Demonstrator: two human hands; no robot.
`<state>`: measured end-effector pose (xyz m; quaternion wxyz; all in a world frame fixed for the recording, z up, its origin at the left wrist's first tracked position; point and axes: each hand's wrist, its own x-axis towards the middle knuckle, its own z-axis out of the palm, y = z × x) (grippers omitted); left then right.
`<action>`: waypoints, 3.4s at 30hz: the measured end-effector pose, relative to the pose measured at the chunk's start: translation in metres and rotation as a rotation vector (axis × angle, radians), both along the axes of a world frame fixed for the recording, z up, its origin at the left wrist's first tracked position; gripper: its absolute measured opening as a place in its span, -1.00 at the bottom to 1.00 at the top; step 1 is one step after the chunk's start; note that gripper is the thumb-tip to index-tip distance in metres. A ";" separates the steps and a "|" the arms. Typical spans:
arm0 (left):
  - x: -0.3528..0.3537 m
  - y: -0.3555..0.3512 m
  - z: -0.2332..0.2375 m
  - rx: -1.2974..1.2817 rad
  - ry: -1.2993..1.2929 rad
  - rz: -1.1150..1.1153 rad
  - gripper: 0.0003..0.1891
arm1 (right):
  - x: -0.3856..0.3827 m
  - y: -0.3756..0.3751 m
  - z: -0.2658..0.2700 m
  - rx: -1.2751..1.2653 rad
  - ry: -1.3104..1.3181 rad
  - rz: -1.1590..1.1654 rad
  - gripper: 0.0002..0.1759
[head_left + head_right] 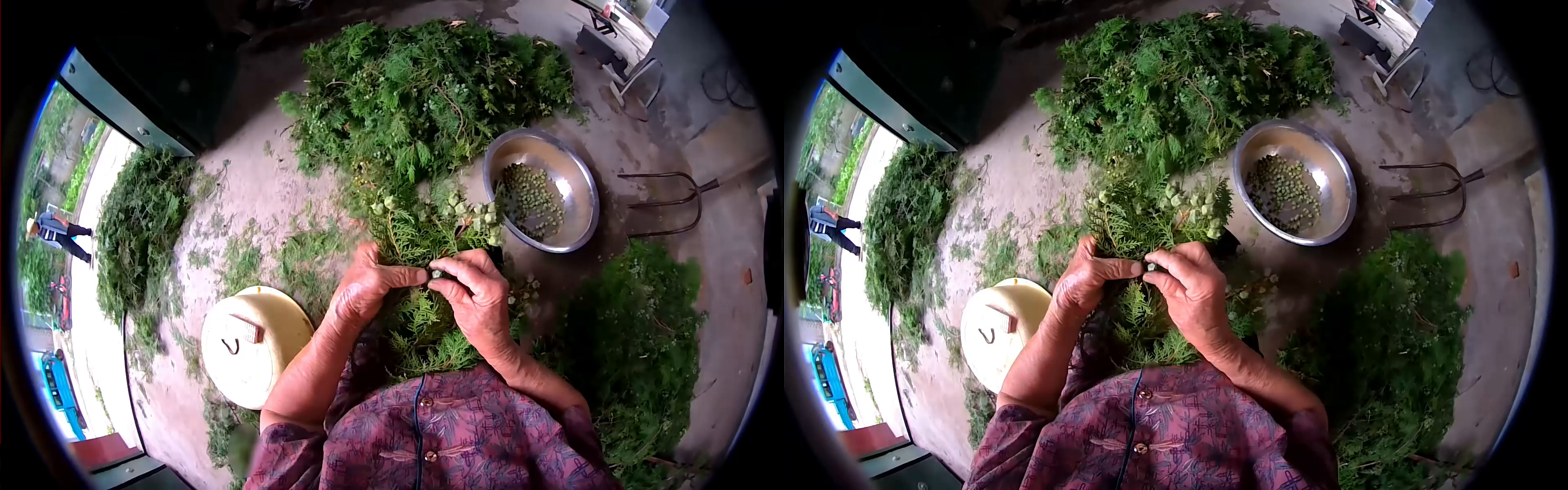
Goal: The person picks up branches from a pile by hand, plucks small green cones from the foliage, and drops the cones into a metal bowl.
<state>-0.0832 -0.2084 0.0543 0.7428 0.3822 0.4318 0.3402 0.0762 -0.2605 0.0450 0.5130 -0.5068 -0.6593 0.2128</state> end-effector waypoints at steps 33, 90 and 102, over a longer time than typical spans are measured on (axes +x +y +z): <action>0.020 -0.003 -0.014 0.342 0.126 0.234 -0.71 | 0.020 0.038 0.016 -0.263 0.527 0.098 -0.79; 0.028 0.002 -0.008 0.798 0.497 -0.032 -0.83 | 0.023 0.053 0.020 -0.057 0.148 0.241 -0.78; 0.023 0.006 0.003 0.046 -0.033 0.138 -0.84 | 0.051 0.057 0.011 -0.495 1.608 0.391 -0.76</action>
